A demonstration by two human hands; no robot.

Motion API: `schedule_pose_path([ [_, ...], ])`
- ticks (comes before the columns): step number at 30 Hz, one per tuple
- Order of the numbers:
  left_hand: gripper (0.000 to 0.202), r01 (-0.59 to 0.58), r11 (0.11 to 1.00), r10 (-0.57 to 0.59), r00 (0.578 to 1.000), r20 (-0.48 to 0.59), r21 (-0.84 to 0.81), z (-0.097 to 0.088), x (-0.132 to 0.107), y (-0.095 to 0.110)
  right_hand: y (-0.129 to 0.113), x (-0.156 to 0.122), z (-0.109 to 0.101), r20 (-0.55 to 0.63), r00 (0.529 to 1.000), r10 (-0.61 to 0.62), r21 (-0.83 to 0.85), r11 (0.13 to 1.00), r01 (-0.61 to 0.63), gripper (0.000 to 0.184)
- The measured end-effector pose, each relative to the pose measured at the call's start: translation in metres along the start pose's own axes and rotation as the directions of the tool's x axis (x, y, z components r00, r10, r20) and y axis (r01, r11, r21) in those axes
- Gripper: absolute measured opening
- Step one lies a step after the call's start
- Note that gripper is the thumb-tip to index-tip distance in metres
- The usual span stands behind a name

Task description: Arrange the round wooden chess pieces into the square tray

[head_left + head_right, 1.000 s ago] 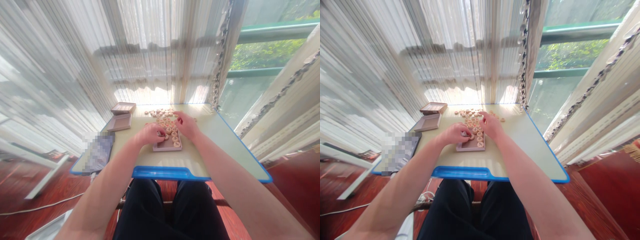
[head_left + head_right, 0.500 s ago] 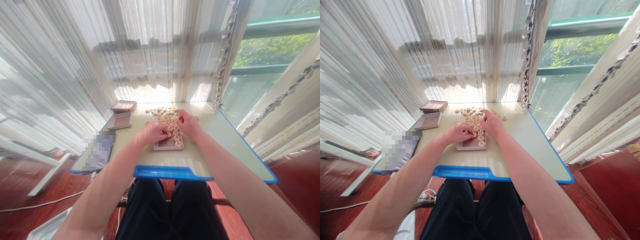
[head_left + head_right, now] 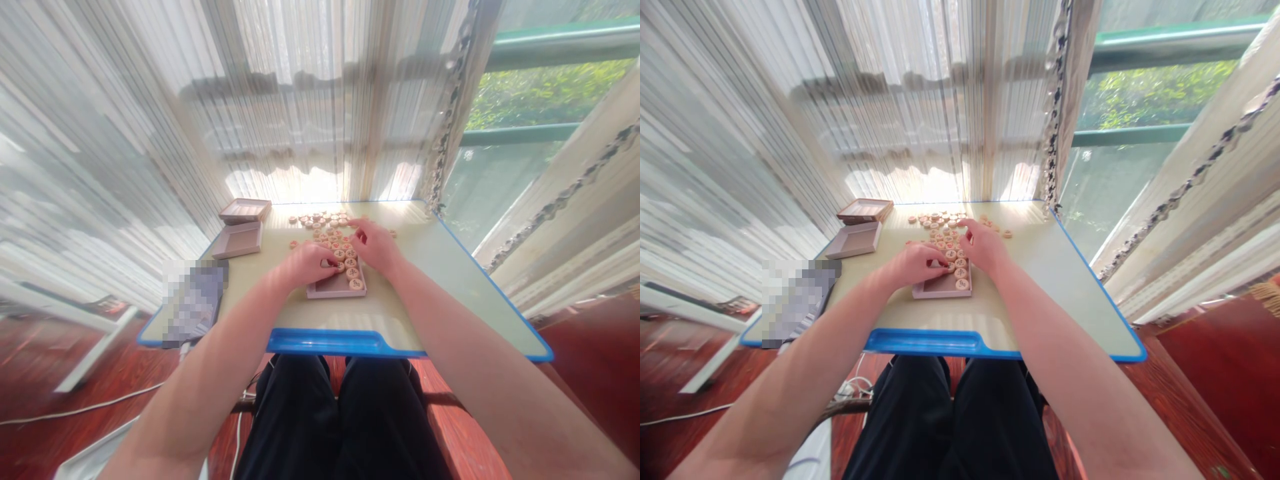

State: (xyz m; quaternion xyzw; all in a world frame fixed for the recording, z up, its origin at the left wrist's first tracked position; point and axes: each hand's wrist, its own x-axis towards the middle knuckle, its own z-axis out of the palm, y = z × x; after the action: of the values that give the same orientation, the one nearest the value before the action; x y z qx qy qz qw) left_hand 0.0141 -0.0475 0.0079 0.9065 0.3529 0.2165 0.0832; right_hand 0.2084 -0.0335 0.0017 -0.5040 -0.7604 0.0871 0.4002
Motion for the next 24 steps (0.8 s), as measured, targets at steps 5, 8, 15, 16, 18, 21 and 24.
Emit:
schedule_pose_path([
  [5, 0.016, -0.013, 1.0, 0.012, 1.0, -0.024, -0.01, 0.0031, -0.0002, -0.0023, 0.0014, 0.0006, 0.0013, -0.016, 1.0, -0.022, -0.019, 1.0, 0.022, 0.029],
  [8, 0.017, -0.008, 1.0, 0.007, 1.0, -0.015, -0.012, 0.0032, -0.0005, -0.0025, 0.0014, 0.0006, 0.0014, -0.004, 1.0, -0.019, -0.024, 1.0, 0.019, 0.029],
  [15, 0.018, 0.014, 1.0, -0.014, 1.0, 0.004, 0.005, 0.0029, 0.001, 0.0001, -0.0026, 0.0006, -0.0005, 0.03, 1.0, 0.007, -0.029, 1.0, -0.006, 0.027],
  [16, 0.018, 0.01, 1.0, -0.01, 1.0, 0.001, 0.002, 0.0028, 0.001, 0.0004, -0.003, 0.0006, -0.0007, 0.03, 1.0, 0.007, -0.029, 1.0, -0.006, 0.028],
  [18, 0.018, 0.004, 1.0, -0.004, 1.0, -0.003, -0.003, 0.0024, 0.0008, 0.0009, -0.0035, 0.0008, -0.0008, 0.029, 1.0, 0.007, -0.03, 1.0, -0.007, 0.027],
  [21, 0.02, 0.003, 1.0, -0.003, 1.0, 0.005, -0.003, 0.0011, -0.0001, 0.0016, -0.0036, 0.0012, -0.0008, 0.035, 0.999, -0.006, -0.035, 0.999, 0.007, 0.025],
  [24, 0.021, 0.022, 1.0, -0.022, 1.0, 0.018, 0.013, -0.0003, -0.0009, 0.0018, -0.0035, 0.0014, -0.001, 0.034, 0.999, -0.022, -0.037, 0.999, 0.023, 0.023],
])
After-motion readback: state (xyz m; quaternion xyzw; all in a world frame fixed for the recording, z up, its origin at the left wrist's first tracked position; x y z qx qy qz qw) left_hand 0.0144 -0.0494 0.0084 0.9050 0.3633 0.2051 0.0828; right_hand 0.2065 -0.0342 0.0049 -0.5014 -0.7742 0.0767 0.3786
